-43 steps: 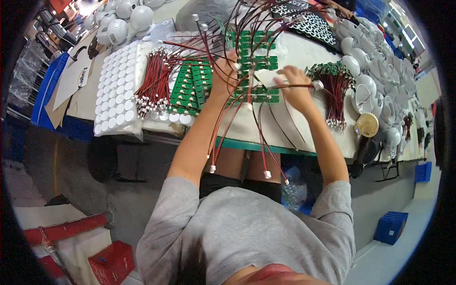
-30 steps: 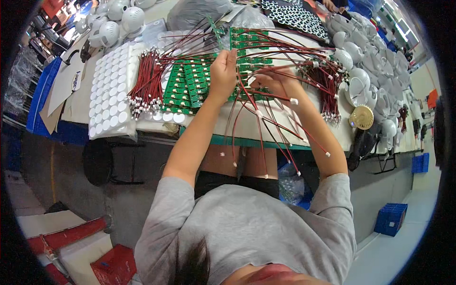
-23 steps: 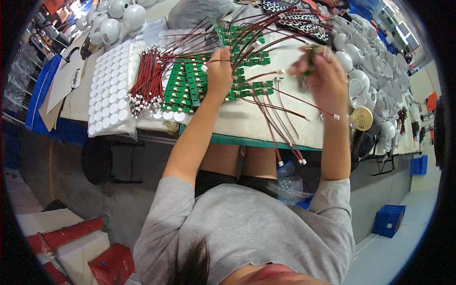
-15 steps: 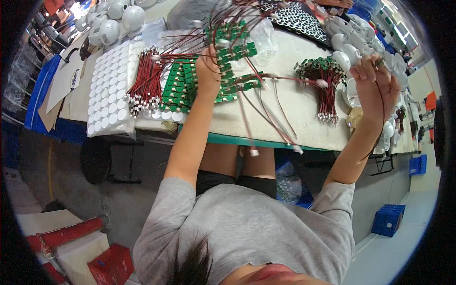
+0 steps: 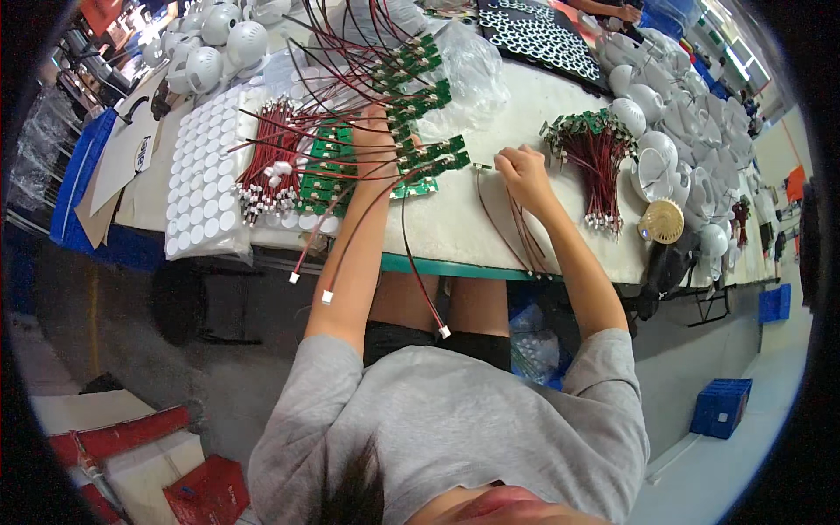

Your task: Assembling LED light components by attaching wired leads to PCB boards and organizing them into bundles.

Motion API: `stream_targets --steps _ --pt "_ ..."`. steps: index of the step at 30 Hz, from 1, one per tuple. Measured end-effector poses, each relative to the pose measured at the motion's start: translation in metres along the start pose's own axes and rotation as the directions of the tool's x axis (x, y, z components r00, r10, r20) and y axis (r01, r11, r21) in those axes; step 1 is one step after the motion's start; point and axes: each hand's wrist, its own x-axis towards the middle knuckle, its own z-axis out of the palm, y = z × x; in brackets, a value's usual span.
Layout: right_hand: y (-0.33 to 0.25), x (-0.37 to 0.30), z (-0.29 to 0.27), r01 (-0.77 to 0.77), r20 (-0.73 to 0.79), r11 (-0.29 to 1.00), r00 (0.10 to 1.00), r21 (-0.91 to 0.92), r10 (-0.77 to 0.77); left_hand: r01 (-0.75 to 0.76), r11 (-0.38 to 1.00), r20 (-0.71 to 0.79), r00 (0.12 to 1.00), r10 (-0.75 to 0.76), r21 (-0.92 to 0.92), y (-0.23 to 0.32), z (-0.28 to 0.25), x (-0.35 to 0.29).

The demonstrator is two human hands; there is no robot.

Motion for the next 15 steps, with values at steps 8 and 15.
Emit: stream_targets --steps 8,15 --pt "-0.004 0.009 0.017 0.146 -0.133 0.963 0.975 -0.225 -0.179 -0.025 0.985 0.081 0.996 0.039 -0.170 0.004 0.008 -0.002" --pt "-0.005 0.012 0.026 0.163 -0.163 0.945 0.963 -0.284 -0.215 -0.051 0.998 -0.020 0.998 0.051 0.024 -0.048 -0.005 0.024"
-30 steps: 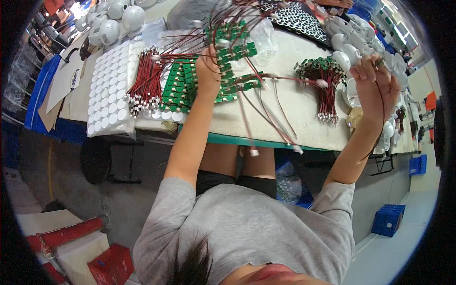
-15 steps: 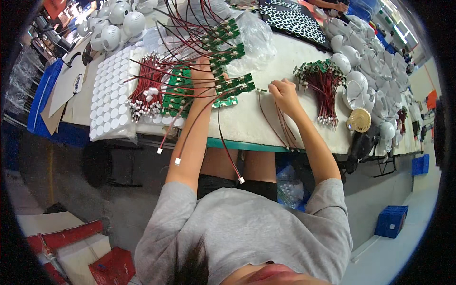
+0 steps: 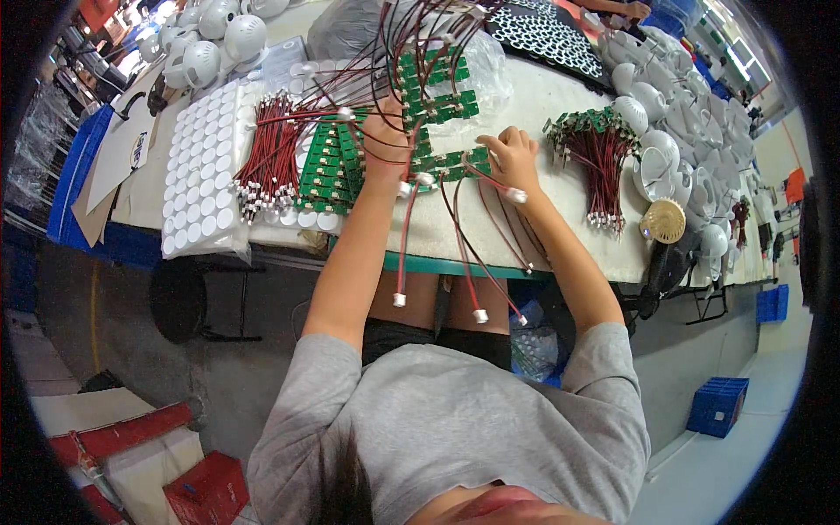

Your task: Assembling LED light components by attaching wired leads to PCB boards and organizing them into bundles.

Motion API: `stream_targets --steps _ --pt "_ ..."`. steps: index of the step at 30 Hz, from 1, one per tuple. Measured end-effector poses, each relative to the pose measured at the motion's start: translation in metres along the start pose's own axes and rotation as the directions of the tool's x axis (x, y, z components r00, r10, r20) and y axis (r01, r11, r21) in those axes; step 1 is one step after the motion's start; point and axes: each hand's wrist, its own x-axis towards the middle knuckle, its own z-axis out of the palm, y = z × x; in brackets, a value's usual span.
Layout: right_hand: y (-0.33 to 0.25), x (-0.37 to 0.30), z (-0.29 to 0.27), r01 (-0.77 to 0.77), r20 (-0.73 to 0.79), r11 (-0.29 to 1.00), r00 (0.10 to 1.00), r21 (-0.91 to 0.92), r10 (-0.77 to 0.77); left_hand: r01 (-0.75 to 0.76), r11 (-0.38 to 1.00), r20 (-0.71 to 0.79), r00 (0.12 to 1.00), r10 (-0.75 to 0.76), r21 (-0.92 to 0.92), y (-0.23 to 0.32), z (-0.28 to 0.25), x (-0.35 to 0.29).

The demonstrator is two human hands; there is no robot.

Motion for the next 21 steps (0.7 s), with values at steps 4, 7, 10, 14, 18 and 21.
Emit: stream_targets --steps 4,7,10,14,18,21 --pt "-0.004 -0.006 0.004 0.006 -0.016 0.995 1.000 -0.095 -0.007 -0.336 0.912 -0.027 0.936 0.352 0.234 0.012 0.012 -0.011" --pt "0.003 -0.009 0.011 -0.082 0.050 0.996 0.995 -0.020 0.083 -0.208 0.959 0.014 0.977 0.215 -0.191 0.029 0.017 -0.016" --pt "0.012 -0.004 0.016 -0.135 0.123 0.988 0.984 0.077 0.125 -0.257 0.965 0.015 0.966 0.256 0.058 0.028 0.017 -0.020" --pt "0.002 0.004 0.007 -0.196 0.032 0.980 0.980 -0.030 0.197 -0.098 0.972 0.055 0.992 0.112 -0.213 0.035 0.023 -0.027" --pt "-0.014 0.031 -0.040 -0.469 0.279 0.327 0.828 0.820 0.486 -0.200 0.979 0.037 0.979 0.201 -0.037 0.029 0.028 -0.027" --pt "-0.043 0.025 -0.060 -0.658 0.587 0.178 0.741 0.732 0.325 -0.132 0.989 0.001 0.991 0.132 0.067 0.042 0.026 -0.033"
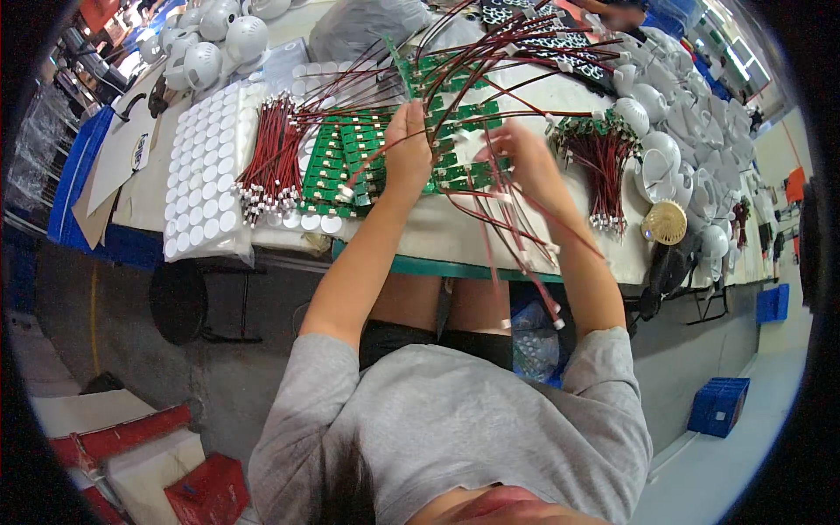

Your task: Assembling LED light components by attaching wired leads to PCB boards and organizing them into bundles.

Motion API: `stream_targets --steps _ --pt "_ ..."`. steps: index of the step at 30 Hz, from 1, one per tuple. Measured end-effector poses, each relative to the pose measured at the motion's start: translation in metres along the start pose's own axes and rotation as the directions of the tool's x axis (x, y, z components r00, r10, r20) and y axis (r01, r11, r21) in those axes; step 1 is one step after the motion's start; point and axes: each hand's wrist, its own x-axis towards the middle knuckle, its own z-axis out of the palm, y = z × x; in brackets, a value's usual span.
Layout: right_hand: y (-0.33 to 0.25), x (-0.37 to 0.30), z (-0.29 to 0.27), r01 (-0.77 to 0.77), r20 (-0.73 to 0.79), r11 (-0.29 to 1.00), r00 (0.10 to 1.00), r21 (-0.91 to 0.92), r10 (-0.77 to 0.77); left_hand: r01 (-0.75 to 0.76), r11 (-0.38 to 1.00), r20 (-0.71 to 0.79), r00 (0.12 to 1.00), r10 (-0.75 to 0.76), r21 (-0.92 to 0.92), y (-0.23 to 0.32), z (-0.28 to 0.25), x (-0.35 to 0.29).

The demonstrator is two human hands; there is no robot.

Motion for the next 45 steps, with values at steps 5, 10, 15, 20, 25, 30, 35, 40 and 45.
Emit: stream_targets --steps 5,10,15,20,25,30,35,40,45 --pt "0.008 -0.008 0.026 0.229 -0.264 0.971 0.934 -0.071 -0.240 -0.063 0.997 0.000 0.998 0.063 0.054 0.005 0.008 -0.008" --pt "0.022 0.013 0.011 0.173 -0.237 0.982 0.954 -0.073 -0.185 0.188 0.958 -0.038 0.979 -0.201 -0.217 0.015 0.013 -0.019" --pt "0.039 0.022 0.007 0.270 -0.321 0.943 0.891 -0.195 -0.322 0.117 0.979 -0.007 0.993 -0.120 -0.166 0.019 0.013 -0.016" --pt "0.042 0.024 0.011 0.229 -0.318 0.965 0.931 0.124 -0.180 -0.083 0.972 -0.076 0.995 0.067 -0.222 -0.022 0.013 -0.012" --pt "0.017 0.009 0.023 0.207 -0.192 0.933 0.969 0.294 -0.154 0.197 0.803 0.191 0.976 -0.106 -0.562 -0.035 0.010 -0.004" --pt "0.013 0.009 -0.007 0.138 0.025 0.850 0.984 0.508 -0.175 0.149 0.950 0.064 0.989 -0.137 -0.276 -0.049 0.009 0.003" --pt "0.033 0.032 -0.039 0.512 -0.053 0.809 0.835 -0.289 -0.548 0.124 0.706 0.165 0.986 -0.011 -0.697 -0.148 -0.001 0.034" --pt "0.039 0.050 -0.048 0.615 0.230 0.254 0.596 -0.747 -0.769 0.143 0.886 -0.072 0.978 -0.194 -0.441 -0.037 0.012 0.009" --pt "0.031 0.057 -0.031 0.607 0.307 0.038 0.455 -0.794 -0.836 0.186 0.945 0.038 0.982 -0.183 -0.269 -0.071 -0.001 0.019"
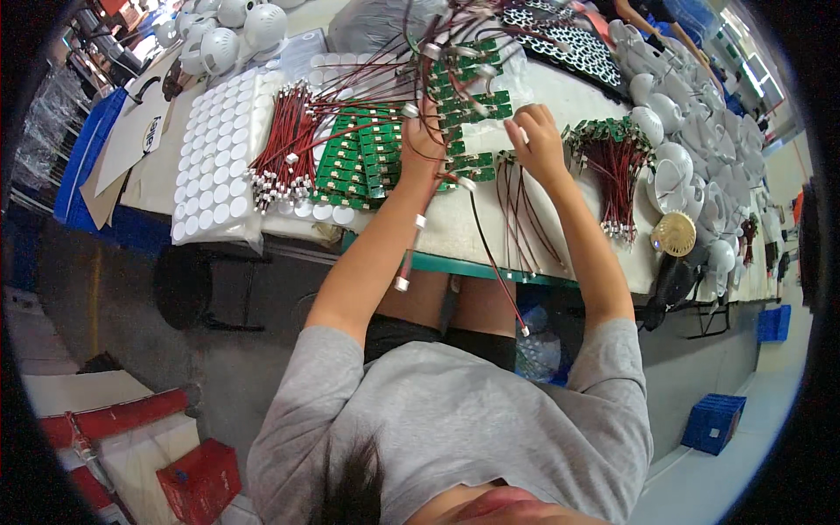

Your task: Assembling LED light components by attaching wired leads to PCB boards and organizing them into bundles.

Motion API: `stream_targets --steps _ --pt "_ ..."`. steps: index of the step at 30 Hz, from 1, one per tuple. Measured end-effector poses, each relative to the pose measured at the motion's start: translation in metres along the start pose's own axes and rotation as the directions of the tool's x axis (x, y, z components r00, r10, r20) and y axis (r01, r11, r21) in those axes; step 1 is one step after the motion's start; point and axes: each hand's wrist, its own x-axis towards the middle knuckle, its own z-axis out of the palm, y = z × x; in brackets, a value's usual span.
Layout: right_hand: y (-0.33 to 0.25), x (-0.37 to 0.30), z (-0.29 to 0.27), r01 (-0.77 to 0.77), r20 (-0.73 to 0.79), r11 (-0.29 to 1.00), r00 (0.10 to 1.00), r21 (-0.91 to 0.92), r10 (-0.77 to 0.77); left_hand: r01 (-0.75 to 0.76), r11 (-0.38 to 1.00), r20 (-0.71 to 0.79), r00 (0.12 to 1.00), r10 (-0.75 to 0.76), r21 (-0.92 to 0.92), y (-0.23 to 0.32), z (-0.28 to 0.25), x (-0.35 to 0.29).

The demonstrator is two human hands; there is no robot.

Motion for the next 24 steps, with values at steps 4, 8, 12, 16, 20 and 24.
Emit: stream_targets --steps 4,8,12,16,20,24 --pt "-0.050 0.001 -0.009 -0.630 0.189 0.670 0.769 0.393 0.611 -0.124 0.987 -0.105 0.985 0.135 0.101 0.056 0.024 -0.030" --pt "-0.091 0.012 -0.005 -0.735 0.436 0.607 0.673 0.303 0.597 -0.182 0.981 -0.094 0.978 0.187 0.066 0.047 0.024 -0.031" --pt "-0.090 0.003 0.008 -0.608 0.238 0.675 0.791 0.419 0.564 -0.219 0.976 0.196 0.957 0.215 0.001 0.053 0.019 -0.031" --pt "-0.084 -0.005 0.007 -0.619 0.311 0.581 0.778 0.528 0.546 -0.026 0.999 0.157 0.987 0.029 -0.020 0.035 0.012 -0.026" --pt "-0.084 -0.010 0.003 -0.710 0.473 0.312 0.671 0.631 0.571 0.087 0.986 0.047 0.996 -0.081 -0.143 0.023 0.020 -0.029" --pt "-0.091 -0.002 -0.012 -0.708 0.493 0.316 0.682 0.632 0.540 -0.226 0.954 0.134 0.970 0.202 0.197 0.004 0.019 -0.023"
